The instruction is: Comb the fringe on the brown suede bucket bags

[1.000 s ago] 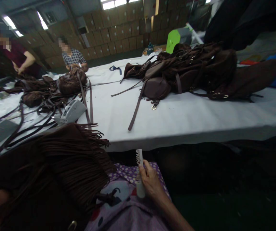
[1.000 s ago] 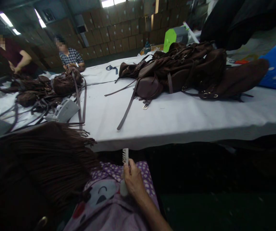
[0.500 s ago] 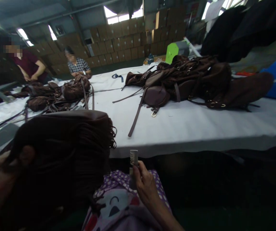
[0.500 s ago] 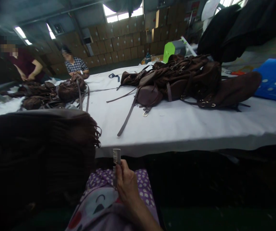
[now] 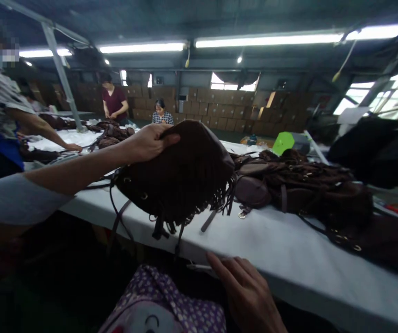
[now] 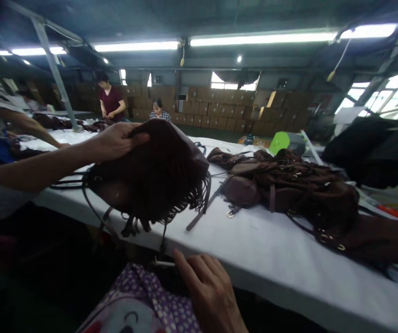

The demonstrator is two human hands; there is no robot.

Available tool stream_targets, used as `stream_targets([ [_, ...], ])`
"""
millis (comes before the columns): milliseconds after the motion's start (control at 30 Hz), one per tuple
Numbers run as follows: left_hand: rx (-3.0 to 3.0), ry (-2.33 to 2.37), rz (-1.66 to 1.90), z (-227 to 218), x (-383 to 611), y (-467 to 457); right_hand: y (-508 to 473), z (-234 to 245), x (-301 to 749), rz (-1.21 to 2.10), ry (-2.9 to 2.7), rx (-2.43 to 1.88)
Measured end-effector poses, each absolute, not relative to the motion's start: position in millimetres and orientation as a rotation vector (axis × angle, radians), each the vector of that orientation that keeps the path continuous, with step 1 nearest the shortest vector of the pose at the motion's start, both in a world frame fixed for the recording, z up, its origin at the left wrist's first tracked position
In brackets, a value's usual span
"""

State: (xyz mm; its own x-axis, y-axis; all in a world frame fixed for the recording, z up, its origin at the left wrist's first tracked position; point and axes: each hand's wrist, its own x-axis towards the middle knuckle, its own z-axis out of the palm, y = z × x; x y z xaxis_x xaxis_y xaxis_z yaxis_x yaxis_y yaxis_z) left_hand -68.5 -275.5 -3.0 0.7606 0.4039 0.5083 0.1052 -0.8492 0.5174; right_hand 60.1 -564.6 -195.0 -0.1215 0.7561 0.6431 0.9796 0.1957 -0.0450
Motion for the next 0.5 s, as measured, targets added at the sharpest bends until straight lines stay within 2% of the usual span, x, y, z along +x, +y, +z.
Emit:
stream_targets([
  [100,2.575,0.238,1.008,29.0,-55.6,-270.9,-559.9,-157.0,58.3,-0.687,-2.157,-1.559],
  [267,2.804,0.165,1.084,75.4,-49.1,-272.5,-524.5,-114.1,58.7,-1.000,-2.224,-1.467],
  [500,3.012,0.232,1.024,105.6,-81.1,-272.0,-472.8,-63.5,18.4,-1.183,-2.265,-1.260],
])
